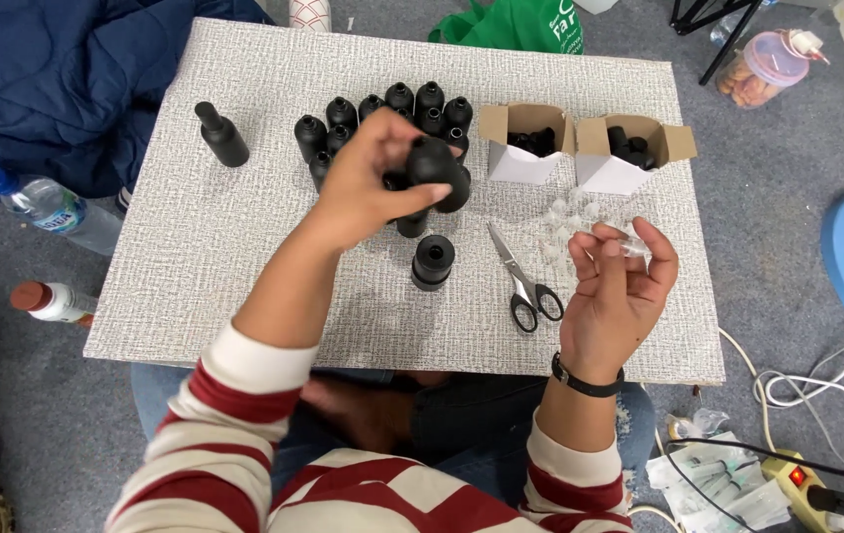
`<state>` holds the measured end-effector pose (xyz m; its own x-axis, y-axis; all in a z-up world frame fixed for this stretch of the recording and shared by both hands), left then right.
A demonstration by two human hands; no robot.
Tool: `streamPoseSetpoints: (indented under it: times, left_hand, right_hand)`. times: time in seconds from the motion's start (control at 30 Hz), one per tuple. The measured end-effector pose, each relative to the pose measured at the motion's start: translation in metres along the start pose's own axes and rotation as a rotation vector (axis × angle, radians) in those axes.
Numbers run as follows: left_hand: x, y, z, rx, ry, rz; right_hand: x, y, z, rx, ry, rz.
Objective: A person is manually assembling perfume bottles by using scissors to trim sprayer tubes to the correct length before inserting the sprayers into the bottles and attaching the caps.
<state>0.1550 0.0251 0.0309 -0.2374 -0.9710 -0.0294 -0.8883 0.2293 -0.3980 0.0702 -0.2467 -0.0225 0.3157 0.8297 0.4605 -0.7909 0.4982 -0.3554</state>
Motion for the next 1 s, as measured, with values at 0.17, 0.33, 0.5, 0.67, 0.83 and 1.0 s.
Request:
streamPoseSetpoints:
  times: [0.17,0.33,0.5,0.67,0.83,1.0]
  left_hand:
    - [-0.001,0.046,0.005,-0.044,0.501,-0.108]
    - [0.0,0.083,0.039,-0.119,0.615,-0.101]
    - [0.008,0.091,0.013,-0.082,0.53,0.026]
    - [0.005,0.098,0.018,-0.081,0.429,0.056]
    - [0.008,0.098,0.014,-0.067,0.405,0.051]
    - [0.009,0.097,0.005,-0.074,0.392,0.039]
  right_hand:
    - [0.017,0.01,0.014,0.042,-0.038,-0.012]
    - [0.023,0.022,0.015,0.017,-0.022,0.027]
    - [0.028,0.035,0.025,-0.258,0.056,0.169]
    - [0.029,0.044,0.034,-0.368,0.064,0.216]
    - [0.033,0.048,0.044,-0.51,0.136,0.288]
    - [0.037,0.053,0.046,-0.56,0.134,0.302]
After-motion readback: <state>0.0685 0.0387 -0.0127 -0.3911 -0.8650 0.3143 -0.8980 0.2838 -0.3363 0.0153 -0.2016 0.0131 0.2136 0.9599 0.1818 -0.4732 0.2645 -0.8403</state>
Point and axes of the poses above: each hand's wrist, its own y-axis away from the middle knuckle, its own x-axis out of the palm, z = x × y, the point moved 4 cm from there along -y, towards the middle knuckle, and after that the axes turned 2 degrees about -y, right-handed, at the moved point
